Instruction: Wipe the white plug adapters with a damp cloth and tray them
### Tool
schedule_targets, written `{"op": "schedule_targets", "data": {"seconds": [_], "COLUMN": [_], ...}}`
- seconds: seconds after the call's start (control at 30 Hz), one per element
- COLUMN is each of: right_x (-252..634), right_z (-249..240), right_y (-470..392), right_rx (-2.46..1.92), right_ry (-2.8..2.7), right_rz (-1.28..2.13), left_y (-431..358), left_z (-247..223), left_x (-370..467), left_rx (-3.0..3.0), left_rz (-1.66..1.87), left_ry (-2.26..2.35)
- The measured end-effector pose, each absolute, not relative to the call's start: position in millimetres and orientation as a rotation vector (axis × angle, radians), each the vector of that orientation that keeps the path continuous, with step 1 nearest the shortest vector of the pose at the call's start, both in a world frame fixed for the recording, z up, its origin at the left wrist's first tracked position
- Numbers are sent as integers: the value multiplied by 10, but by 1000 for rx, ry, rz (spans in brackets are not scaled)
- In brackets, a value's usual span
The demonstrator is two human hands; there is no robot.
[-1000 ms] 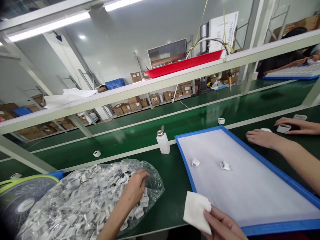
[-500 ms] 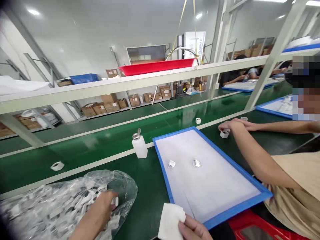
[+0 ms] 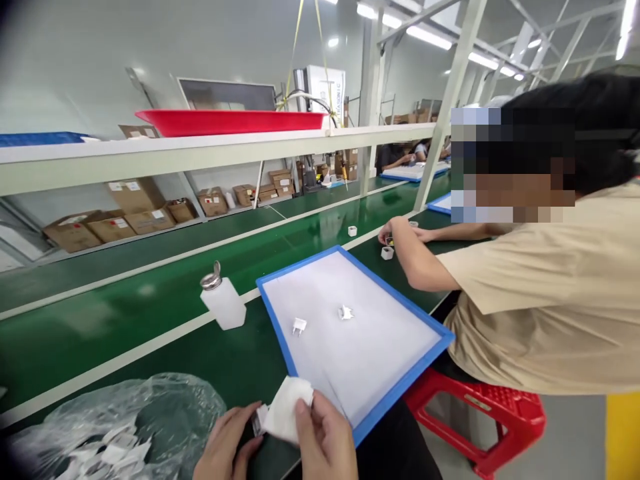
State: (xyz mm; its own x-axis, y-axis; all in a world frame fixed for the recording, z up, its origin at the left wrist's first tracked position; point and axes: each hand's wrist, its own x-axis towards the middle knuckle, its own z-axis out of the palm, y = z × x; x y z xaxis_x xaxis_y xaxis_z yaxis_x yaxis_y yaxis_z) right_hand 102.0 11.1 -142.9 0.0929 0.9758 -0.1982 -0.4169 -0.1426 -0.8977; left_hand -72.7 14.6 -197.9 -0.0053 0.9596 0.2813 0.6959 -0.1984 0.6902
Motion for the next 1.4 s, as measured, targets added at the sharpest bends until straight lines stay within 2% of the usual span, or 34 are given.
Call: {"op": "schedule_targets", "data": {"seconds": [0.13,0.23,0.4,0.63,0.87,1.0,1.13,1.27,1.4], "right_x": [960,875,688,881,1009,846,726,738,613], "right_z": [-1436,-1519,-1686,-1985,-2142,-2149,-2081,-1855,-1592], "right_y": [52,83,228,117,18,96,182,193,16], "right_rx": [-1322,-1372,-1219,-911,-777,-852,-1030,-1149,-948], "right_ry": [-1174,-1447,-1721,-2071,-2248,-2071,-1768,-1362,-753], "right_rz": [910,591,590,599,375,543,932,1479,1905], "left_y": [77,48,79,49,24,-23,-96,-210,-310], "left_z": [-1809,-1662,-1602,-1773,-1806,-1612,-1513,-1546,-1569], "left_x": [-916,-884,-759,-788,-806,-732,-716,-741,-718], "left_rx": [1871,1730,1789,1921,1909,1814,1763,1749,1561], "left_rz": [757,692,811,905,936,925,1012,1281,1592], "left_ry": [1764,1809,1752,1707,1710,1701,1659,1591,1738]}}
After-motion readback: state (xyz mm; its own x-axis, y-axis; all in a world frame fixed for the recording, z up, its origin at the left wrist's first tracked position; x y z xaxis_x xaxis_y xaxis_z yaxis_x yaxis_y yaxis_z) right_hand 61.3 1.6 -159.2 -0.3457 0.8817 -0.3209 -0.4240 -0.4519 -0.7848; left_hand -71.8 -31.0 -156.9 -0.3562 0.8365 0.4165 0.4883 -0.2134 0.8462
